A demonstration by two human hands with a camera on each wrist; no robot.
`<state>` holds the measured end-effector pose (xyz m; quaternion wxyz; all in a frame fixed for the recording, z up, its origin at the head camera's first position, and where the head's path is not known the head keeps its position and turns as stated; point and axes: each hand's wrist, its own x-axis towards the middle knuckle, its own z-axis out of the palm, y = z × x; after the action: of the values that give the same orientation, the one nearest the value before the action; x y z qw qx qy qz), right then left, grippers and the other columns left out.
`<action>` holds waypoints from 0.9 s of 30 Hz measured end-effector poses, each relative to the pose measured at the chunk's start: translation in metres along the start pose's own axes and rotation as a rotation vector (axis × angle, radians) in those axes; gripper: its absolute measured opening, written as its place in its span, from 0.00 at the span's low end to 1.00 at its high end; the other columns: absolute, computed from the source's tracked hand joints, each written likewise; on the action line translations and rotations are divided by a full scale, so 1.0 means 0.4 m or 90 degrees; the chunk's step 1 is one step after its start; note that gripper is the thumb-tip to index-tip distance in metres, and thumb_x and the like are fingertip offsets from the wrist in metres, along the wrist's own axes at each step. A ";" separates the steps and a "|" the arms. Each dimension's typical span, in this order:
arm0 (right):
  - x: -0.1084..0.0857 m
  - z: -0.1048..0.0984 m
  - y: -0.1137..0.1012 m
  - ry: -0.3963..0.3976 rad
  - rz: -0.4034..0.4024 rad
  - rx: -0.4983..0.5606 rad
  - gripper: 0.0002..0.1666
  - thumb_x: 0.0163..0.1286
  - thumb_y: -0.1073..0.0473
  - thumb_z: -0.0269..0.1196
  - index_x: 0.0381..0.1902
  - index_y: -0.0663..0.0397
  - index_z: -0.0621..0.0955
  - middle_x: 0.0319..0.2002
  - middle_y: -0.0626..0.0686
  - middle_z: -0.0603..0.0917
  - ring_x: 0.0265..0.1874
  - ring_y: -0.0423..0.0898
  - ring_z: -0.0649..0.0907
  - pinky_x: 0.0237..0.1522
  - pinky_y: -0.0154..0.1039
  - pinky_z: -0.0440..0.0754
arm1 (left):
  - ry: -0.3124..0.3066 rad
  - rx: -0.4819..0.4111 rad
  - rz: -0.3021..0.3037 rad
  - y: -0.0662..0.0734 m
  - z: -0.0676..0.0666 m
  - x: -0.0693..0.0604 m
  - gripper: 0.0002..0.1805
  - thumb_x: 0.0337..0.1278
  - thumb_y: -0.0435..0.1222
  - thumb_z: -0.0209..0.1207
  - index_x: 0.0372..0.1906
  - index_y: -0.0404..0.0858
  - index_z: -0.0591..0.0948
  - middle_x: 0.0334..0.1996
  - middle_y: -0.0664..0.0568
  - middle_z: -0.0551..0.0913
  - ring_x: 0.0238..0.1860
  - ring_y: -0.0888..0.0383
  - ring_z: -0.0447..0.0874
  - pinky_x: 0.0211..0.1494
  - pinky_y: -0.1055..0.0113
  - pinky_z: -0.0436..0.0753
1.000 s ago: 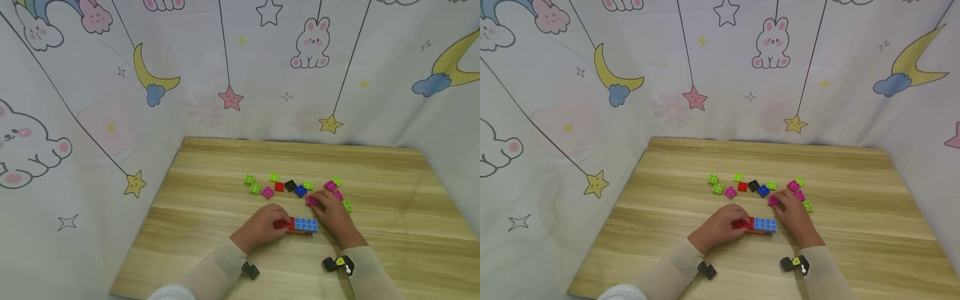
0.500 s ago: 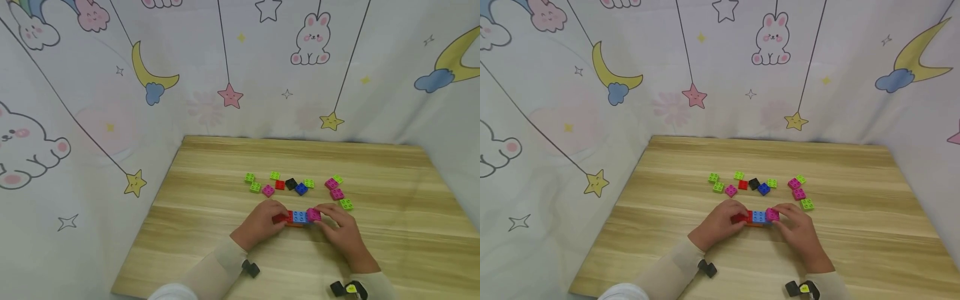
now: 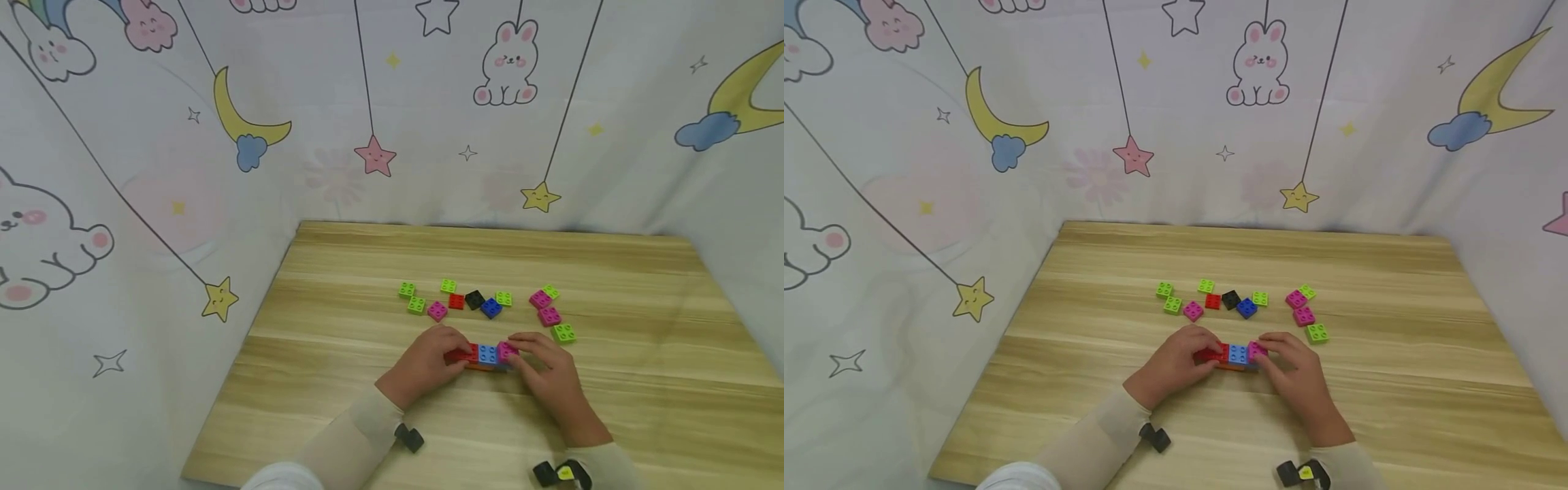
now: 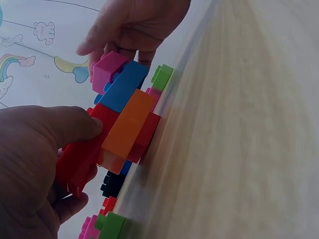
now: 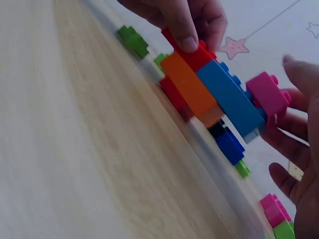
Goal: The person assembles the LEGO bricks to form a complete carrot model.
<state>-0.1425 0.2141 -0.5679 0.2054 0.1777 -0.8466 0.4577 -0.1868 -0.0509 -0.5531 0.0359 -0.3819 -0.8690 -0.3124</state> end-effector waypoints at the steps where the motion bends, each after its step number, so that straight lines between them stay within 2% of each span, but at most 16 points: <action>1: 0.000 0.004 -0.006 0.004 0.037 0.009 0.09 0.67 0.65 0.73 0.44 0.49 0.90 0.49 0.50 0.88 0.53 0.39 0.84 0.58 0.22 0.72 | -0.002 -0.001 -0.001 -0.001 0.001 0.000 0.08 0.63 0.39 0.71 0.46 0.49 0.87 0.49 0.64 0.85 0.53 0.67 0.78 0.61 0.77 0.75; 3: 0.003 0.011 -0.018 0.006 0.125 0.046 0.03 0.71 0.60 0.70 0.41 0.50 0.89 0.49 0.51 0.88 0.52 0.36 0.83 0.55 0.22 0.75 | -0.005 -0.005 -0.003 -0.001 0.002 0.000 0.09 0.63 0.39 0.71 0.46 0.49 0.87 0.49 0.64 0.85 0.53 0.67 0.78 0.60 0.78 0.75; 5: 0.008 0.014 -0.030 -0.005 0.225 0.097 0.08 0.74 0.54 0.68 0.41 0.52 0.87 0.51 0.52 0.87 0.51 0.34 0.83 0.53 0.22 0.77 | -0.009 -0.010 -0.002 -0.002 0.004 0.000 0.09 0.64 0.39 0.71 0.46 0.49 0.87 0.49 0.64 0.84 0.53 0.67 0.77 0.60 0.78 0.74; 7: 0.013 0.011 -0.033 -0.035 0.307 0.127 0.15 0.76 0.49 0.65 0.46 0.55 0.85 0.54 0.54 0.86 0.54 0.37 0.82 0.52 0.23 0.78 | -0.010 -0.013 -0.001 -0.002 0.004 0.000 0.09 0.64 0.39 0.71 0.47 0.50 0.87 0.50 0.65 0.84 0.53 0.67 0.77 0.60 0.78 0.74; 10: 0.023 0.004 -0.037 -0.096 0.391 0.142 0.26 0.78 0.42 0.61 0.58 0.58 0.81 0.59 0.57 0.83 0.57 0.45 0.82 0.52 0.25 0.79 | -0.009 -0.016 -0.004 0.003 0.000 0.000 0.08 0.64 0.40 0.71 0.47 0.50 0.86 0.50 0.65 0.84 0.53 0.67 0.77 0.61 0.77 0.74; 12: 0.029 -0.001 -0.039 -0.132 0.437 0.164 0.30 0.78 0.41 0.60 0.63 0.59 0.79 0.57 0.58 0.83 0.52 0.51 0.85 0.47 0.31 0.83 | -0.008 -0.016 -0.006 0.006 -0.003 0.000 0.08 0.64 0.40 0.71 0.47 0.50 0.86 0.50 0.65 0.84 0.53 0.67 0.77 0.61 0.77 0.75; 15: 0.034 -0.002 -0.043 -0.157 0.495 0.227 0.31 0.79 0.43 0.59 0.63 0.64 0.78 0.49 0.58 0.85 0.40 0.52 0.87 0.39 0.41 0.88 | -0.010 -0.013 -0.011 0.009 -0.006 0.000 0.09 0.64 0.39 0.71 0.46 0.49 0.87 0.49 0.64 0.84 0.53 0.66 0.78 0.61 0.76 0.75; 17: 0.035 0.001 -0.043 -0.155 0.520 0.272 0.28 0.80 0.46 0.60 0.58 0.67 0.79 0.42 0.57 0.86 0.33 0.52 0.87 0.35 0.45 0.88 | -0.010 -0.014 -0.013 0.010 -0.007 0.000 0.09 0.63 0.39 0.71 0.46 0.49 0.87 0.49 0.63 0.85 0.53 0.66 0.78 0.61 0.75 0.76; 19: 0.035 0.005 -0.040 -0.146 0.521 0.303 0.24 0.80 0.49 0.60 0.54 0.69 0.80 0.38 0.55 0.86 0.31 0.50 0.87 0.33 0.45 0.88 | -0.011 -0.012 -0.012 0.010 -0.007 0.000 0.09 0.63 0.39 0.71 0.46 0.49 0.87 0.49 0.63 0.85 0.53 0.65 0.79 0.61 0.75 0.76; 23: 0.033 0.012 -0.036 -0.129 0.509 0.343 0.18 0.80 0.55 0.60 0.48 0.70 0.81 0.34 0.53 0.86 0.29 0.47 0.86 0.32 0.44 0.88 | -0.013 -0.009 -0.013 0.007 -0.006 0.000 0.08 0.64 0.39 0.71 0.46 0.49 0.87 0.49 0.63 0.85 0.53 0.66 0.79 0.60 0.75 0.76; 27: 0.030 0.014 -0.034 -0.119 0.504 0.353 0.16 0.80 0.57 0.60 0.47 0.69 0.81 0.33 0.52 0.86 0.28 0.47 0.86 0.32 0.43 0.88 | -0.015 -0.009 -0.014 0.004 -0.003 0.001 0.08 0.64 0.40 0.71 0.46 0.49 0.87 0.49 0.64 0.85 0.53 0.67 0.78 0.61 0.77 0.75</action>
<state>-0.1473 0.2011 -0.5549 -0.1164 -0.0695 -0.7100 0.6911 -0.1862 -0.0507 -0.5513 0.0193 -0.3762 -0.8714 -0.3142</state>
